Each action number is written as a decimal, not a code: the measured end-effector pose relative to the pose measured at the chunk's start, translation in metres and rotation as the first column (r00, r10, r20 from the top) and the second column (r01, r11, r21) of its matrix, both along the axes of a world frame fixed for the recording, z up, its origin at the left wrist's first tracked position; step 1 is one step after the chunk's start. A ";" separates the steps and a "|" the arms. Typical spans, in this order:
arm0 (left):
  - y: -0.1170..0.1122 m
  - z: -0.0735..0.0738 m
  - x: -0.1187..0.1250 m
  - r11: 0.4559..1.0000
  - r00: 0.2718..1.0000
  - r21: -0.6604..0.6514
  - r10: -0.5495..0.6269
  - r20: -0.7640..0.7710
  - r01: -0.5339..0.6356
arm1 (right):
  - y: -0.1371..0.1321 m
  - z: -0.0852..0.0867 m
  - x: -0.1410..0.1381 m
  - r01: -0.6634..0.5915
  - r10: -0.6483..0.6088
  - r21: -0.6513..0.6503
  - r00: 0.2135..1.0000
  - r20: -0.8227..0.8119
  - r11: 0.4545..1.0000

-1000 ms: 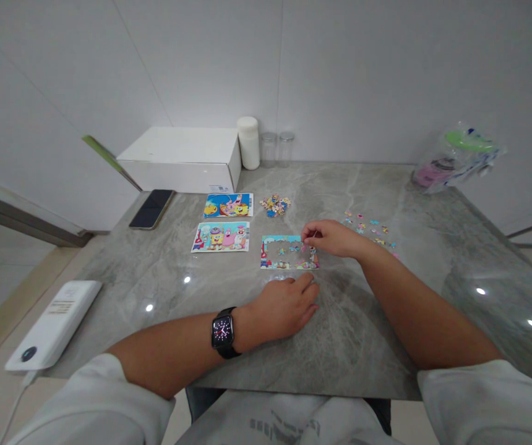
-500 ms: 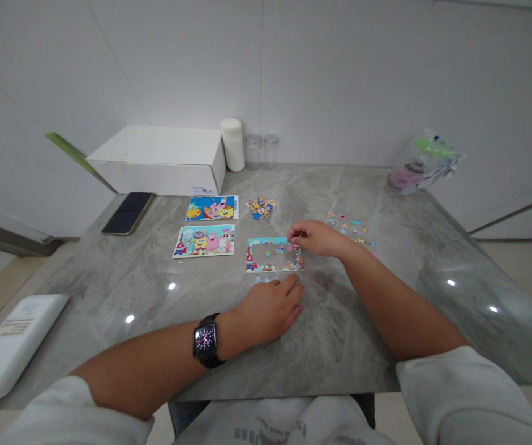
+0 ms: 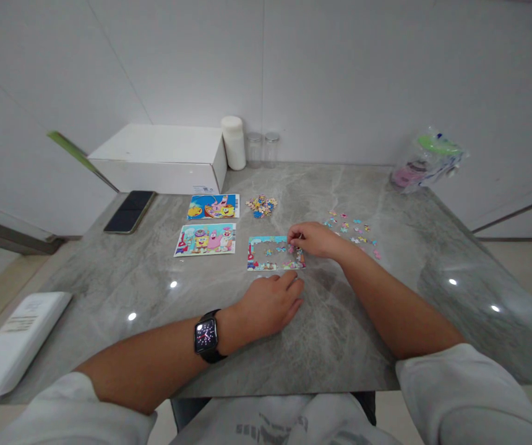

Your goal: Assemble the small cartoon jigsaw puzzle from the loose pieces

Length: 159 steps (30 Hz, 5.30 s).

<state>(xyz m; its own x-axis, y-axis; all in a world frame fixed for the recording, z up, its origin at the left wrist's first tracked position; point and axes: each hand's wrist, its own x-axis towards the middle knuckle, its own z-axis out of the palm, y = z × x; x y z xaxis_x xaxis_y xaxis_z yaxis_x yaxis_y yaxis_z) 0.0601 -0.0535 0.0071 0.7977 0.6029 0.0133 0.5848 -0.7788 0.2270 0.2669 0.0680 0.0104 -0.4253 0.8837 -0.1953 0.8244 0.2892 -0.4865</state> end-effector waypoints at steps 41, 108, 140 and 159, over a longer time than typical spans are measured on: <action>0.033 -0.013 -0.011 0.947 0.974 0.229 0.218 0.063 -0.227 | 0.003 0.009 0.011 0.028 -0.045 0.132 0.991 0.128 0.991; 0.027 -0.011 -0.013 0.937 0.908 0.049 -0.347 0.236 0.346 | 0.001 0.011 0.061 0.112 -0.047 -0.053 0.737 0.674 0.992; 0.088 -0.005 -0.034 0.819 0.507 -0.527 0.562 0.653 -0.228 | -0.025 0.012 -0.038 0.152 -0.494 -0.479 0.434 -0.754 0.865; 0.101 -0.009 -0.041 0.787 0.472 -0.548 0.611 0.635 -0.282 | -0.022 0.000 -0.032 0.320 -0.162 0.125 0.733 -0.661 0.939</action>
<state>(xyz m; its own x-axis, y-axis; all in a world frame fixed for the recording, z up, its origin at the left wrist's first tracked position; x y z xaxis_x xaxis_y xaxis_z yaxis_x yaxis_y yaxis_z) 0.0196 0.0476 -0.0020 0.1956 0.9634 0.1835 0.3063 -0.2377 0.9218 0.2351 0.0460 0.0099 -0.1461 0.9579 0.2470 0.4047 0.2857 -0.8686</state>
